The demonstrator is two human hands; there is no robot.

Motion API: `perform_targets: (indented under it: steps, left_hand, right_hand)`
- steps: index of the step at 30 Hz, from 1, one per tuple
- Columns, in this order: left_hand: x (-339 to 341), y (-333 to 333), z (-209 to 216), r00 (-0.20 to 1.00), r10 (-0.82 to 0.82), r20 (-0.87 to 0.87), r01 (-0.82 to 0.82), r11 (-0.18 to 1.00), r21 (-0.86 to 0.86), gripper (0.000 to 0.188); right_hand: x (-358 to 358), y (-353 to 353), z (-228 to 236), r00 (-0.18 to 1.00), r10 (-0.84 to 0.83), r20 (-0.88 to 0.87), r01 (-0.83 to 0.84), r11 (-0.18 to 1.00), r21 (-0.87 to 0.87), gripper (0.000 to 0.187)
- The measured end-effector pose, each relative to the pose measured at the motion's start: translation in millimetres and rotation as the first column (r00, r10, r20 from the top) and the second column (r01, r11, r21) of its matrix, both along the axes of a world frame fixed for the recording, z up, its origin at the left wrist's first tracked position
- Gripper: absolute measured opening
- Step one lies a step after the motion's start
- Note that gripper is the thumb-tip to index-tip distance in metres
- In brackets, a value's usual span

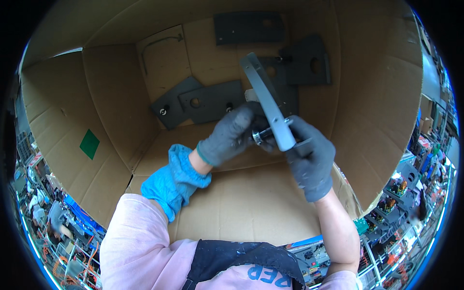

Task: Assembling the internal components and external casing of a MIG-200 welding machine.

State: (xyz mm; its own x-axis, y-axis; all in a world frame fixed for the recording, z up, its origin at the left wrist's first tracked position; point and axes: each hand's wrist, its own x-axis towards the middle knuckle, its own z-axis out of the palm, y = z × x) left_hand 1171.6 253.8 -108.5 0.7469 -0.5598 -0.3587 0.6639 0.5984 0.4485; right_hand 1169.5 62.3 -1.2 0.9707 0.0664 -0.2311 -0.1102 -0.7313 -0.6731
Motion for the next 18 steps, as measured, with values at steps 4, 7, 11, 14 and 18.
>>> perform_targets:
  steps: [4,7,11,14,18]
  left_hand:
    - [9,1,-129,0.838,-0.461,0.292,-0.155,0.312,0.937,0.044]
    - [-22,-5,-219,0.744,-0.666,-0.063,-0.11,-0.214,0.971,0.046]
    - [-51,-8,-289,0.757,-0.617,-0.215,0.097,-0.22,0.971,0.047]
    - [-57,11,-283,0.756,-0.65,-0.084,-0.027,-0.159,0.987,0.044]
    - [-33,58,-210,0.472,-0.871,-0.135,-0.236,-0.273,0.933,0.04]
  right_hand:
    - [10,-16,20,0.898,-0.44,0.019,0.435,0.892,0.118,0.029]
    - [15,-37,50,0.78,-0.621,0.08,0.534,0.726,0.433,0.026]
    - [-24,-86,113,0.491,-0.842,0.223,0.405,0.447,0.798,0.028]
    - [-88,-133,179,0.325,-0.778,0.538,0.435,0.628,0.646,0.035]
    - [-213,-176,257,0.119,-0.845,0.522,0.55,0.493,0.674,0.041]
